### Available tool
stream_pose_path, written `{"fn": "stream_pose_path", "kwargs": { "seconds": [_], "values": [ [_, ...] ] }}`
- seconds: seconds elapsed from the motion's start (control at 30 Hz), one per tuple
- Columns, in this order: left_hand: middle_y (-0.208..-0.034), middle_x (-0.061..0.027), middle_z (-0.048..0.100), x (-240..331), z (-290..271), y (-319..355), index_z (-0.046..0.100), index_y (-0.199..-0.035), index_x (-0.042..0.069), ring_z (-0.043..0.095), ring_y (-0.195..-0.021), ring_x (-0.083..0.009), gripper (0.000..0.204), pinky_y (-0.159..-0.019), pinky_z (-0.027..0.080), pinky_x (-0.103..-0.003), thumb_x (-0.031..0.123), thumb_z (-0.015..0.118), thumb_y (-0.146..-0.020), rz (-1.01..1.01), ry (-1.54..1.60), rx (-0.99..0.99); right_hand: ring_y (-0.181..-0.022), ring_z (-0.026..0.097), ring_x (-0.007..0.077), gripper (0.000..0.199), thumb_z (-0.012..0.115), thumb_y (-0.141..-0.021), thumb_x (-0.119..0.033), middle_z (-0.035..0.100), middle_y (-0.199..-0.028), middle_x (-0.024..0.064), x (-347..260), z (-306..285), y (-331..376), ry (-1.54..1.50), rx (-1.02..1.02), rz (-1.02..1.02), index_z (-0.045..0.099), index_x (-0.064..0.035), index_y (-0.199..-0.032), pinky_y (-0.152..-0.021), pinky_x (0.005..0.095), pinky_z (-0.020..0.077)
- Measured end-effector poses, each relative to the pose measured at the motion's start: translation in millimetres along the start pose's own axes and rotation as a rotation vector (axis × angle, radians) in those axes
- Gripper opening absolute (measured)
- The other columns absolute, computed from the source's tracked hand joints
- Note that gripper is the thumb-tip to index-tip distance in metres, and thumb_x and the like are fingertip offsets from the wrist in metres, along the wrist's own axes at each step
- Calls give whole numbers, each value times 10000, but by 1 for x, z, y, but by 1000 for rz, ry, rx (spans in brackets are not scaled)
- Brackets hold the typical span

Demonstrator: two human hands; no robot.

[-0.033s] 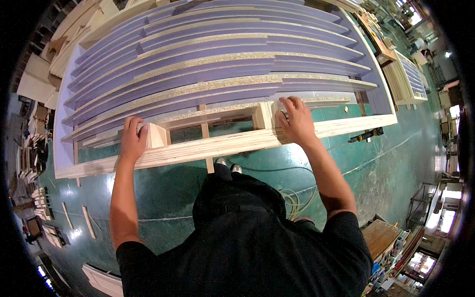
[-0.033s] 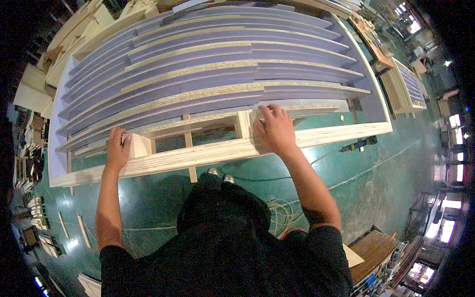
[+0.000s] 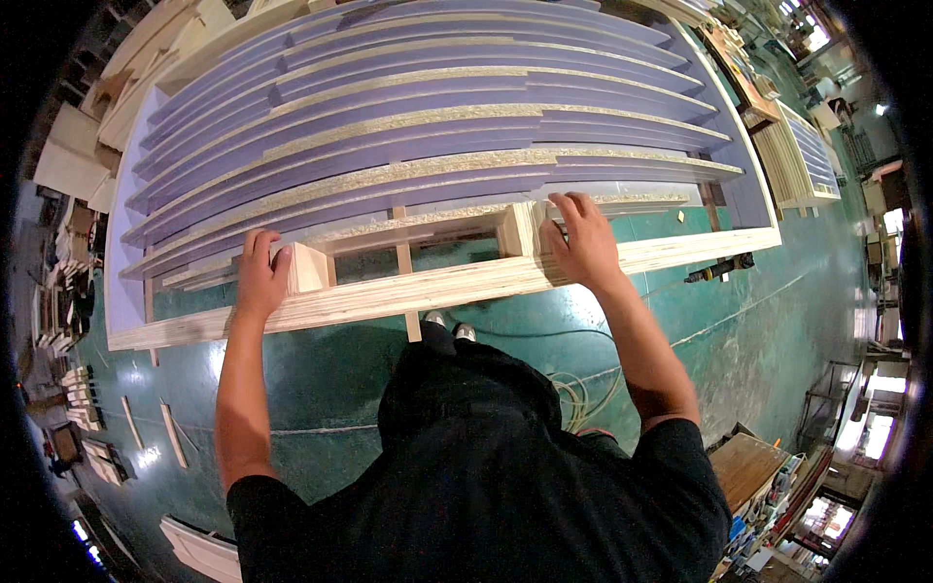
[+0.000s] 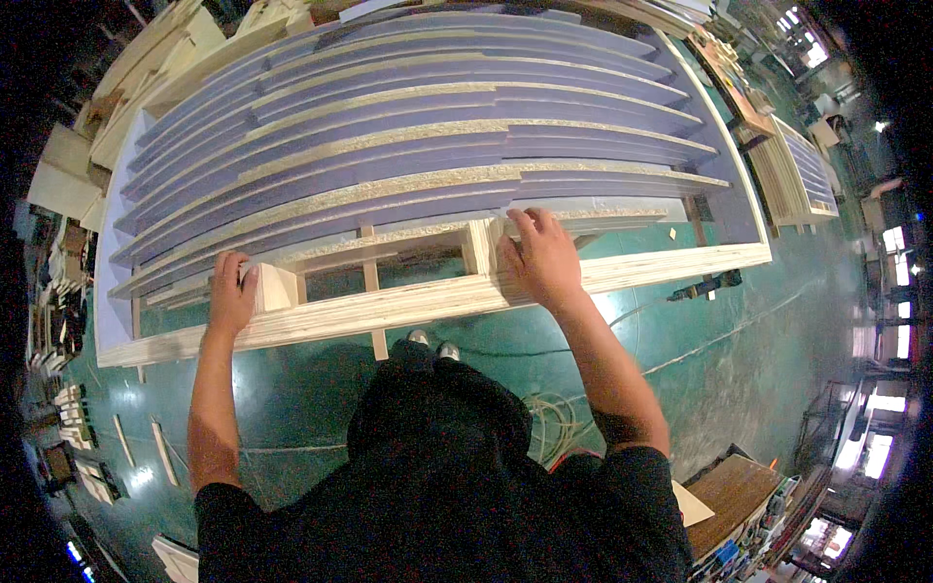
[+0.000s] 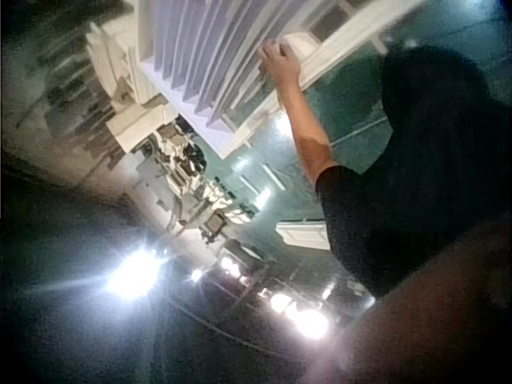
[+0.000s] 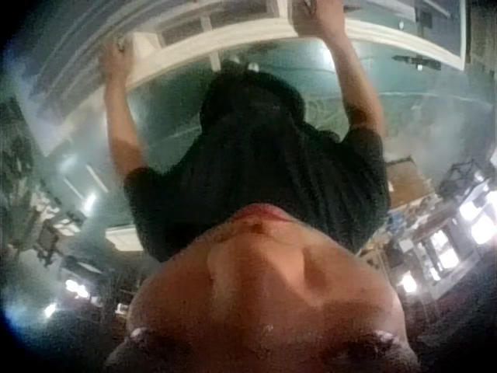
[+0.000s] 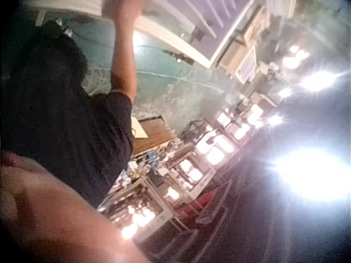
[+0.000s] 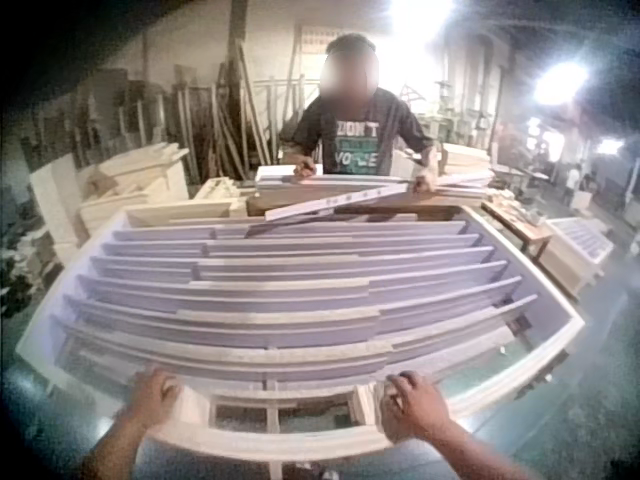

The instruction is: The person uses a nail gun to attach small wooden blocks to a large wooden frame with horizontal slats. They retrieve blocks from a nearby bucket, position them on the frame, and secure them with the nail gun. The person also adjusts the frame and aligns the blocks during the process.

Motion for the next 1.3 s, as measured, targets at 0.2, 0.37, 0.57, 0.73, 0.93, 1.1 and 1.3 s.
{"fn": "stream_pose_path", "kwargs": {
  "seconds": [0.2,0.37,0.57,0.73,0.93,1.1,1.3],
  "values": [
    [-1008,-157,642,-5,5,-2,622,-1058,28,616,-979,-402,214,-852,476,-472,230,605,-989,32,-30,-109,-993,682,398,399,598,-996,-369,667,-1151,159,1,10,-3,-56,-157,133,580,-103,-1293,-832,508,555],
    [-974,-163,635,-1,7,-3,615,-1003,32,610,-931,-410,184,-811,476,-483,213,591,-991,31,-3,-108,-948,699,398,371,590,-1002,-389,694,-1101,149,-1,7,-4,-66,-196,146,598,-113,-1250,-796,501,562],
    [-970,-158,637,-2,9,-5,616,-995,31,611,-929,-402,185,-805,475,-477,214,592,-991,17,29,-115,-936,703,403,353,591,-1002,-389,701,-1083,172,4,10,-2,-86,-181,134,615,-108,-1213,-783,510,556],
    [-978,-152,644,-2,7,-3,623,-996,35,610,-966,-397,195,-844,467,-473,229,604,-984,44,0,-90,-924,701,417,357,588,-999,-401,708,-1064,181,5,12,-3,-70,-188,123,621,-106,-1197,-775,517,556],
    [-1008,-161,654,-2,8,-4,643,-1026,42,615,-1003,-397,216,-873,464,-487,247,639,-960,39,-7,-85,-885,700,421,359,584,-999,-417,710,-1029,185,8,15,-4,-54,-196,123,625,-101,-1164,-759,522,556],
    [-1115,-174,666,-33,19,9,658,-1090,50,618,-1071,-400,300,-939,472,-492,262,720,-887,-29,-114,-112,-861,701,414,410,568,-1001,-484,715,-987,180,14,28,-5,-55,-251,201,638,-95,-1110,-752,520,556],
    [-1083,-165,638,3,7,-4,639,-1080,40,603,-1023,-411,316,-925,462,-486,223,735,-840,-22,3,-115,-890,694,400,357,575,-1010,-429,710,-1012,169,15,19,-6,-53,-292,170,629,-98,-1133,-767,504,544]
  ]
}}
Point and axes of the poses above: each hand's wrist, its own y-axis away from the middle knuckle, its own z-axis out of the palm, x = y × z, the point moved 8 cm from there along -y, towards the middle knuckle
